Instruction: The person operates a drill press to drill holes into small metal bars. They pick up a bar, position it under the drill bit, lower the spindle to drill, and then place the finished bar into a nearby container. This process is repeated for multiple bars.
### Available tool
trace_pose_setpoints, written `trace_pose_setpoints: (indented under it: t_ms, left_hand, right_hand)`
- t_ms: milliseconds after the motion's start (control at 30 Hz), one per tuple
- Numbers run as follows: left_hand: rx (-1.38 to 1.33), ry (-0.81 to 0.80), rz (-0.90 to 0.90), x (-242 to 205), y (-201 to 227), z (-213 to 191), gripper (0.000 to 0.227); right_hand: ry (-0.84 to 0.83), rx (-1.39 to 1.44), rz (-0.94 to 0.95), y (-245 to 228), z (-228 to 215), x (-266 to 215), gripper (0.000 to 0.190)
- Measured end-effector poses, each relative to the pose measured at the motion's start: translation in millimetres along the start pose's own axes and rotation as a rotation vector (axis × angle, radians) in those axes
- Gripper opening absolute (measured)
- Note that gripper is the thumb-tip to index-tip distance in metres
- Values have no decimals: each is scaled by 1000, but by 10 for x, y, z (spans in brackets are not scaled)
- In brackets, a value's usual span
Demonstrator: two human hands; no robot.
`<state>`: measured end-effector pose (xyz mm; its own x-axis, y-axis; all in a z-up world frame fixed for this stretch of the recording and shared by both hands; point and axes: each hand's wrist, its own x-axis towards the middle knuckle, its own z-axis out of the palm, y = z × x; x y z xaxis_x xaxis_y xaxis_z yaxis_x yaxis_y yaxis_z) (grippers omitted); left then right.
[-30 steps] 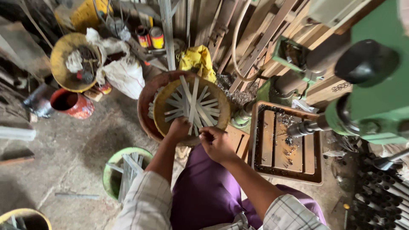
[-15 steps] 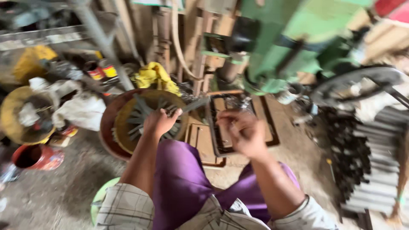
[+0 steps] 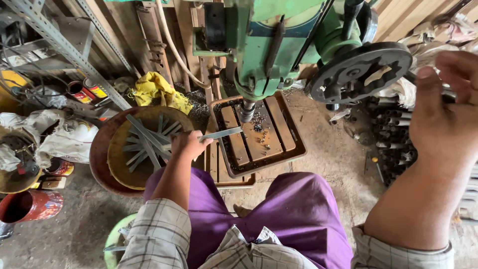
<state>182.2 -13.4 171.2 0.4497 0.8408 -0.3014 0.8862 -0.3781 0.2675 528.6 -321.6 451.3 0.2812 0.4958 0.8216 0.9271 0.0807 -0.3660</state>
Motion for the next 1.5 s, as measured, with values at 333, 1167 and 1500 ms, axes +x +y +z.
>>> trace_pose_setpoints:
  t_ms: [333, 1167, 1500]
  left_hand:
    - [-3, -32, 26, 58, -41, 54, 49]
    - [-23, -63, 14, 33, 10, 48, 55]
    - [-29, -13, 19, 49, -8, 84, 56]
  right_hand:
    - [-190, -374, 279, -321, -63, 221, 29]
    - [-465, 165, 679, 481, 388, -357, 15]
    - [-235, 347, 665, 983, 1002, -817, 15]
